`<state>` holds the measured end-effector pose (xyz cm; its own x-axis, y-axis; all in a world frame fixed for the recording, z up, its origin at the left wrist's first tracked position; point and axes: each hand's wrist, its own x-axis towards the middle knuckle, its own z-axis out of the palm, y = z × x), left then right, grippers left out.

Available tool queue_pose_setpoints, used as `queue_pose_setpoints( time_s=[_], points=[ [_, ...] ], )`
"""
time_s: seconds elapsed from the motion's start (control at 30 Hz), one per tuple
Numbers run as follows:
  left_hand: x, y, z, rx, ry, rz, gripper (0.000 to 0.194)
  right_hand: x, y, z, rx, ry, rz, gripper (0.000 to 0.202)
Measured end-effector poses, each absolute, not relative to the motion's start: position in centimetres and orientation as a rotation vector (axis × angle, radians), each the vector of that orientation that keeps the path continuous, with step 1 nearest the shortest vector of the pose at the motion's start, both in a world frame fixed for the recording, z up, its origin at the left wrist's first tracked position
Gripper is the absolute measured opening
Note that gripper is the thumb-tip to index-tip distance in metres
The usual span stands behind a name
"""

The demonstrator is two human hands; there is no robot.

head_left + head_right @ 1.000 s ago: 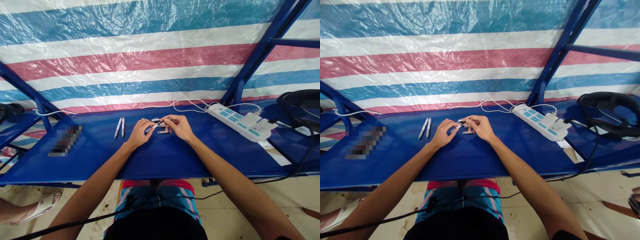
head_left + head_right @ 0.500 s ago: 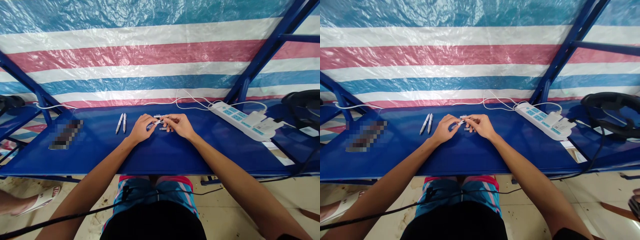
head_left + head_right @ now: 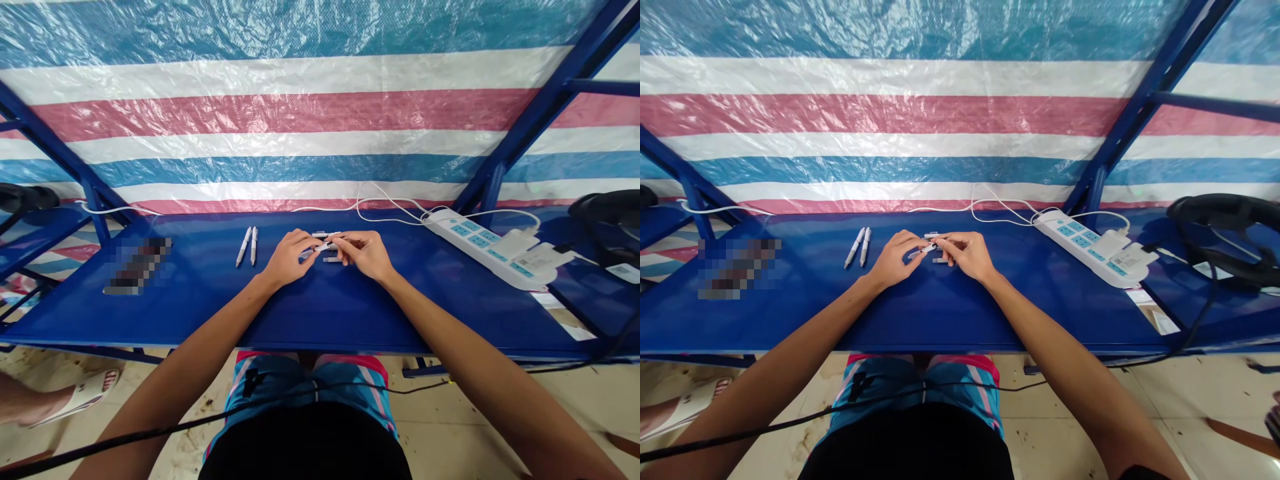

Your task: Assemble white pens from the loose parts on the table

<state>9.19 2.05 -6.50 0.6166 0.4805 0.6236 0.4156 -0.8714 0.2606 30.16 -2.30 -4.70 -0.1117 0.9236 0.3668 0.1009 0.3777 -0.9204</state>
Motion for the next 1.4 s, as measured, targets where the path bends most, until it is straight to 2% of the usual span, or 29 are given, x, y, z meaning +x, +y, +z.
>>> queue_pose_setpoints(
  time_s=[0.73,0.93,1.1,1.17,1.4],
  points=[
    [9.0,2.1,-6.8,2.669,0.795,1.077,0.019,30.5,-1.9,-5.0,-0.974,-1.613,0.975,0.047],
    [9.0,2.2,-6.6,2.627,0.753,1.169,0.020,31.1,-1.7,-5.3,-1.023,-1.649,0.709,0.048],
    [8.7,2.7,-6.8,2.552,0.828,1.219,0.019,32.8,-1.4,-4.9,-1.212,-1.841,0.350,0.032],
    [8.6,3.0,-7.1,2.522,0.863,1.243,0.018,33.1,-1.4,-4.8,-1.292,-1.987,0.310,0.029],
    [8.5,3.2,-7.2,2.496,0.879,1.267,0.017,32.6,-1.4,-4.8,-1.429,-2.292,0.274,0.041]
  ],
)
